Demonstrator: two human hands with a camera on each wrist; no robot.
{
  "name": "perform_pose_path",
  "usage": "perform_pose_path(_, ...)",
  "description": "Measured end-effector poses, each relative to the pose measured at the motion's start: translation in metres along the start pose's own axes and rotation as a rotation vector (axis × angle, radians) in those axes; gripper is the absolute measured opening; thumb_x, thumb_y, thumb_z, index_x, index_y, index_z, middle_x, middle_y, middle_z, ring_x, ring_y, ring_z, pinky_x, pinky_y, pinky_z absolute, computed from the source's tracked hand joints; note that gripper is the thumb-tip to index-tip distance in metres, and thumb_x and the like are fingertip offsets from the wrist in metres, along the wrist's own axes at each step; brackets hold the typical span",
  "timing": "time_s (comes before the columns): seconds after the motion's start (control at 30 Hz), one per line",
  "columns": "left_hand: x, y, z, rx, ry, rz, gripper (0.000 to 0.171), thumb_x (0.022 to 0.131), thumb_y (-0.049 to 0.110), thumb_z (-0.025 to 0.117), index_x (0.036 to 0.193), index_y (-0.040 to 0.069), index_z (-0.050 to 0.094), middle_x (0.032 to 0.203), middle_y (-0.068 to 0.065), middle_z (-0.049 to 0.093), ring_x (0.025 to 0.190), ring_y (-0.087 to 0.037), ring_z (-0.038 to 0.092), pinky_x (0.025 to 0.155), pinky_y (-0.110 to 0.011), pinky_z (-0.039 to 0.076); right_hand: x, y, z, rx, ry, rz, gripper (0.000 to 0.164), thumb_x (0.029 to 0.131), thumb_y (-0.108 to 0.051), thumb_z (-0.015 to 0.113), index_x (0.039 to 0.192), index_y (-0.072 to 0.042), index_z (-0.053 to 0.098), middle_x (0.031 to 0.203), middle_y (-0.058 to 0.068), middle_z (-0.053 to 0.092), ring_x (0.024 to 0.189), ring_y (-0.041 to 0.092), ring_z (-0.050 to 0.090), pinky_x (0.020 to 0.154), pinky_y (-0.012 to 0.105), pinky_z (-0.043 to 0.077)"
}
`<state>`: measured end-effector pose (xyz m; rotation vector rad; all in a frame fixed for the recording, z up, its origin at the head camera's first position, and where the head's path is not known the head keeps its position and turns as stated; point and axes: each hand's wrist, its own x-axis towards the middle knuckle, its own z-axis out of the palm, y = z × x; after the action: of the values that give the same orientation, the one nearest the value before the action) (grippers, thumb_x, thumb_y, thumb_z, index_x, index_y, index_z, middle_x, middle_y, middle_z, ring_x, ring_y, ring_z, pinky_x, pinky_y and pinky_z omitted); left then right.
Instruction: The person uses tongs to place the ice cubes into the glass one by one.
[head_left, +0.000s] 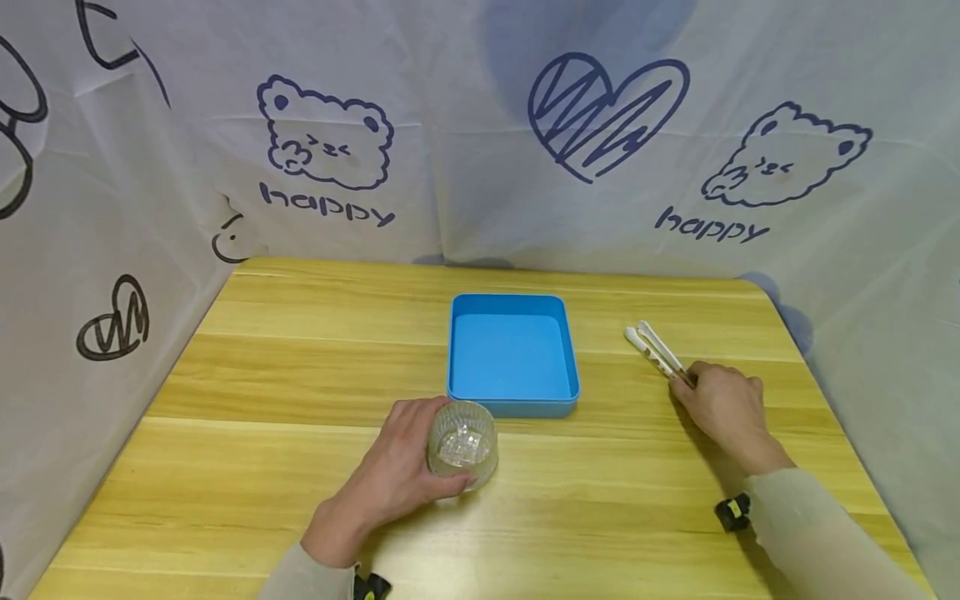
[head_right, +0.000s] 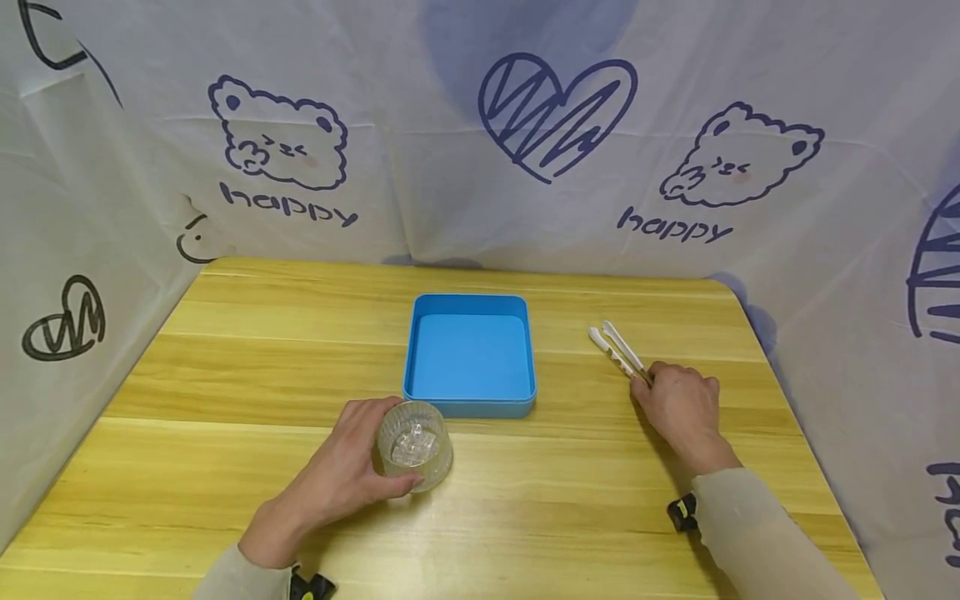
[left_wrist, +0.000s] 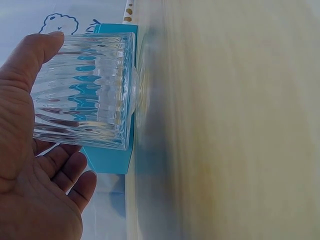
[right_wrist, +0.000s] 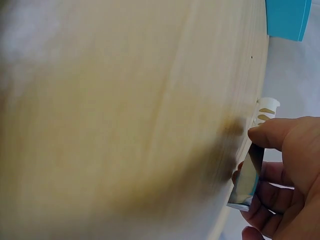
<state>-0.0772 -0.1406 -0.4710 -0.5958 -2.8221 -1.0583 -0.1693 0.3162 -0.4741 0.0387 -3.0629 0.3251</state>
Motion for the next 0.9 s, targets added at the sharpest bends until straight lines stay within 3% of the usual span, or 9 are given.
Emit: perform_pose_path(0.9,-0.0039,0.001,-0.0029,0.004,0.005,-0.049,0.101,0.065,0.041,0.1,0.147,0.005,0.053,0.135,-0.008,0.063,0.127,-0.026,0.052,0.106,-0.048,0.053,0.0012,-0.0014,-0.0004,-0.007,-0.038,0.044,0.042,0.103,-0.039,0.061,0.105,0.001,0.072,0.081,0.016,0.07,0.068,0.033,0.062,0.065,0.052,0.04)
